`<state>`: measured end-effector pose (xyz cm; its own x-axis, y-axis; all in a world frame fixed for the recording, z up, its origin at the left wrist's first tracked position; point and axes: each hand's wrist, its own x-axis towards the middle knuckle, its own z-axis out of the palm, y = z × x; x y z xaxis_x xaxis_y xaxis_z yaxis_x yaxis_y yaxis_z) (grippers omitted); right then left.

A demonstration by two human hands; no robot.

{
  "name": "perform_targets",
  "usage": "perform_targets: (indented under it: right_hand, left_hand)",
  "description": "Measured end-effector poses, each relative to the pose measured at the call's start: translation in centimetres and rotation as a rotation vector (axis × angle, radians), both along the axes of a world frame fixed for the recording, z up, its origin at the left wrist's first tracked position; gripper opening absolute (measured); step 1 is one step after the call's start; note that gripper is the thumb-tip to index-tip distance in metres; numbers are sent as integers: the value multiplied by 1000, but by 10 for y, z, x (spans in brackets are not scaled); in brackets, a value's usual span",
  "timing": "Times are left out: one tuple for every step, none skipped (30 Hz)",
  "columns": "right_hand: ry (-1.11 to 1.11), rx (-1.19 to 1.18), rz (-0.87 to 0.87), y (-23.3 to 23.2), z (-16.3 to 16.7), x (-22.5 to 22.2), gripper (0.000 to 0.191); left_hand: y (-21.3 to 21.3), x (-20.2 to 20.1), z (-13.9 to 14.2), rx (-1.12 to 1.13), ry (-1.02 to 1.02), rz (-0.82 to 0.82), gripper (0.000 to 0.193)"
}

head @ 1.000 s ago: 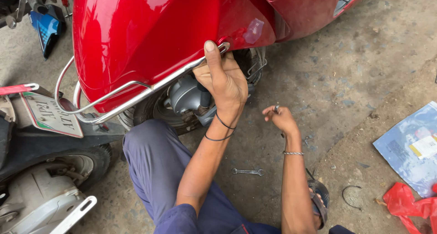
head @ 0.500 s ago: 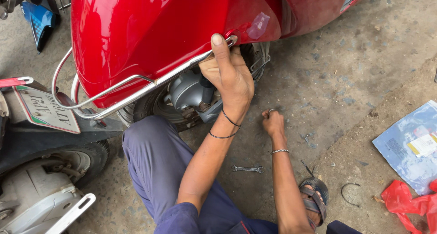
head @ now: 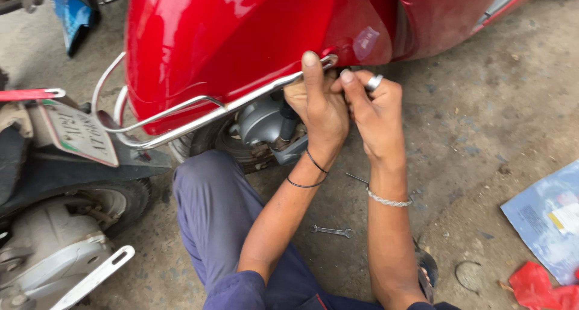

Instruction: The person uses an Allen key to tighten bolts on the rear bumper of a red scooter. They work on multiple attachment points along the bumper, ensuring it is securely fastened to the scooter's body.

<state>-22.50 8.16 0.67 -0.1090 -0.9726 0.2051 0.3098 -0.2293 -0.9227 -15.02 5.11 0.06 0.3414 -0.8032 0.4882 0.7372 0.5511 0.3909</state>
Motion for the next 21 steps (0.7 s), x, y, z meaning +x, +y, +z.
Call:
perform_targets:
  right_hand:
    - [112, -95, -97, 2, 13, 7, 24]
    - [222, -190, -191, 5, 22, 13, 23]
    - [329, -286, -288, 6, 30, 19, 22]
    - [317, -224, -291, 6, 35, 24, 23]
    - [314, -154, -294, 6, 38, 27, 24]
    - [313, -86, -298, 6, 39, 29, 24]
    - [269, -95, -302, 7, 38, 33, 25]
    - [224, -107, -309, 6, 37, 36, 25]
    - [176, -122, -320, 6, 36, 39, 25]
    - [180, -132, -350, 6, 34, 42, 25]
    - [186, -143, -385, 7, 32, 44, 25]
    - [190, -155, -419, 7, 31, 45, 25]
    - [130, -126, -348, 7, 31, 44, 26]
    - [70, -99, -278, 6, 31, 44, 26]
    - [8, -75, -207, 5, 32, 42, 27]
    - [-13, -55, -162, 3, 33, 41, 30]
    - [-32, -34, -117, 1, 34, 39, 34]
    - [-51, -12, -72, -1, 35, 38, 38]
    - [-44, -11, -79, -3, 36, 38, 37]
    - [-34, -8, -86, -4, 36, 39, 37]
    - [-24, -3, -91, -5, 36, 40, 37]
  left_hand:
    - [1, 2, 1, 11, -23, 3, 28]
    - [3, 3, 2, 97, -62, 38, 24]
    - [4, 6, 3, 182, -101, 73, 23]
    - [4, 8, 5, 195, -162, 105, 27]
    - [6, 10, 5, 215, -218, 133, 31]
    - [7, 11, 5, 236, -272, 160, 35]
    - [7, 12, 5, 242, -314, 197, 37]
    - [6, 12, 4, 244, -357, 232, 39]
    - [6, 13, 4, 243, -403, 264, 40]
    - [5, 13, 3, 235, -368, 241, 42]
    - [4, 13, 2, 226, -331, 215, 44]
    - [3, 12, 1, 215, -297, 189, 48]
    - [3, 13, 0, 221, -317, 202, 46]
    - [2, 14, 0, 225, -337, 215, 45]
    - [2, 14, 0, 226, -359, 228, 44]
    - [2, 15, -1, 220, -369, 244, 44]
    - [1, 15, -1, 217, -377, 259, 44]
    - [1, 16, -2, 214, -386, 275, 44]
    - [0, 16, -3, 208, -401, 284, 46]
    - [-1, 17, -5, 204, -415, 293, 48]
    - [-2, 17, -8, 202, -429, 304, 50]
